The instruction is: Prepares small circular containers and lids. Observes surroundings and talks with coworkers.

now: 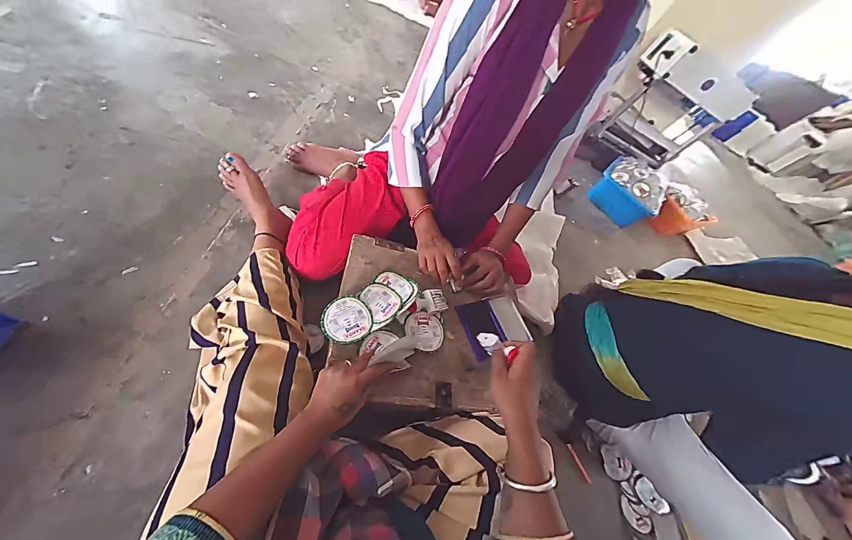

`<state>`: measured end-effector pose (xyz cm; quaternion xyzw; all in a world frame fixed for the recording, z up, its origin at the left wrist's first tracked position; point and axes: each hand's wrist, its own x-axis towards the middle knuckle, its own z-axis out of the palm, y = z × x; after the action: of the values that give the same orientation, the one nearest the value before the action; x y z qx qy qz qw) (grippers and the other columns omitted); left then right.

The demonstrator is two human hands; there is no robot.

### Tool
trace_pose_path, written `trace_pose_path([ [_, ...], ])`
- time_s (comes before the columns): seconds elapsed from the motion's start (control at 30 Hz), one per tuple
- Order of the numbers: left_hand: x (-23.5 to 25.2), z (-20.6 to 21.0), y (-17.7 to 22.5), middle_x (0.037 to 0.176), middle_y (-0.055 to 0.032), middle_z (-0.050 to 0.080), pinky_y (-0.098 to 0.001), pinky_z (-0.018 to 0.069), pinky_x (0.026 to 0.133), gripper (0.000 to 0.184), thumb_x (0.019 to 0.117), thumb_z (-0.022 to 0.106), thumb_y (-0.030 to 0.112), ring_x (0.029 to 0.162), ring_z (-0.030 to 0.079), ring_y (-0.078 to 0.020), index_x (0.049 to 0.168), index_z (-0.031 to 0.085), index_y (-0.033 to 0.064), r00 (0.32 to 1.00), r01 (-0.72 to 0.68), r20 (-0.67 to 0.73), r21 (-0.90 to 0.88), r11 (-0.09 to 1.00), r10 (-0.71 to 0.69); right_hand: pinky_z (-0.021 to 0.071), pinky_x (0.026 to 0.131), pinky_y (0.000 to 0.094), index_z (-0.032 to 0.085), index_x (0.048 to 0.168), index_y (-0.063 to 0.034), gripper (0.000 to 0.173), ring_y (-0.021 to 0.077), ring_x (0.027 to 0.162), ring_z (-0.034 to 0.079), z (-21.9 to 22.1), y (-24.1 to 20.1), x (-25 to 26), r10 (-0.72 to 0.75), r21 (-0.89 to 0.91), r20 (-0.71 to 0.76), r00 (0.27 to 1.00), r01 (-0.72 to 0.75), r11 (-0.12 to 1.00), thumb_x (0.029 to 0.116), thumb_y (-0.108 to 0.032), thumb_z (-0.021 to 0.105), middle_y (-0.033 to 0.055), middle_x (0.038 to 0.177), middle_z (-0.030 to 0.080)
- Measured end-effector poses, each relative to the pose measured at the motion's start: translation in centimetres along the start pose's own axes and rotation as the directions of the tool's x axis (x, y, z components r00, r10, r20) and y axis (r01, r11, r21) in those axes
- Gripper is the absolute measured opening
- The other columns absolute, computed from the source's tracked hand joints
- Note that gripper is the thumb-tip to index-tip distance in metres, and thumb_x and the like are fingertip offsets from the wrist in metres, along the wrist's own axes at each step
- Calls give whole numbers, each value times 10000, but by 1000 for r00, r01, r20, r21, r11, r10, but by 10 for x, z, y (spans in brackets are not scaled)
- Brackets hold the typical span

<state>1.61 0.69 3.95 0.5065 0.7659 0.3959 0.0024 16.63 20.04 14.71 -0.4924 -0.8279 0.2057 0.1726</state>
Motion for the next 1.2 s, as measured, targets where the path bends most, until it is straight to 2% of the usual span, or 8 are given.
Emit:
trace_pose_path([
  [0.23,-3,18,-14,810,-131,767,-368,511,468,334,925,536,65,537,682,-260,1210,696,-4,878,-280,-337,214,936,340,506,951,591,579,1324,80,410,477,1120,639,62,22,-47,-144,-180,89,986,158,971,981,-138,635,298,1193,653],
  [0.4,-7,9,-18,1038,-77,786,-257,561,890,164,1061,483,122,993,747,-154,1164,606,86,786,-425,-411,181,887,461,424,1038,637,508,1412,108,677,486,1264,538,39,19,-67,-137,192,29,990,129,973,949,-368,638,336,1345,564],
  [0.47,-7,-3,-9,1068,-58,784,-279,522,995,122,1087,450,129,1085,726,-164,1070,568,106,739,-502,-384,233,833,553,488,1027,369,376,1481,77,610,207,1251,569,29,5,-82,-31,607,296,955,-163,778,1017,-301,491,198,1384,560],
  [0.63,-1,-26,21,1196,-17,736,-378,322,1200,145,1105,409,135,1309,594,-168,1024,527,157,649,-655,-302,247,715,699,633,807,347,534,1261,-25,316,168,907,742,17,-20,-88,-45,735,671,740,-656,171,1003,-202,492,98,1016,742],
  [0.83,-2,-30,55,1437,-137,559,-376,377,1184,240,1041,569,192,1416,479,-179,1251,542,80,872,-256,-484,-333,907,69,616,791,229,575,1176,30,225,52,827,722,-17,-59,-89,53,878,259,964,-258,403,952,35,597,28,922,735],
  [0.9,-7,-39,84,1357,-71,612,-269,516,1030,329,1038,478,105,1240,597,-74,1320,509,-62,872,62,-203,-856,513,-445,601,847,200,582,1181,29,290,-4,902,706,-21,-60,-94,-58,909,-12,998,35,414,895,27,627,-42,971,734],
  [1.0,2,-59,130,1053,17,701,-334,597,775,531,1120,132,424,929,707,-102,1306,510,101,577,355,344,-922,-152,-741,544,946,184,641,1204,-149,317,-59,1086,644,-6,-55,-110,-276,881,-274,921,356,313,894,-135,707,-166,1157,713],
  [1.2,2,-50,143,754,-8,706,-314,617,669,590,1116,121,474,711,716,-121,1027,562,93,473,245,461,-887,-391,-751,571,976,243,621,1209,-101,385,31,1114,684,40,-39,-146,-298,845,-276,914,379,378,857,-76,773,-27,1159,744],
])
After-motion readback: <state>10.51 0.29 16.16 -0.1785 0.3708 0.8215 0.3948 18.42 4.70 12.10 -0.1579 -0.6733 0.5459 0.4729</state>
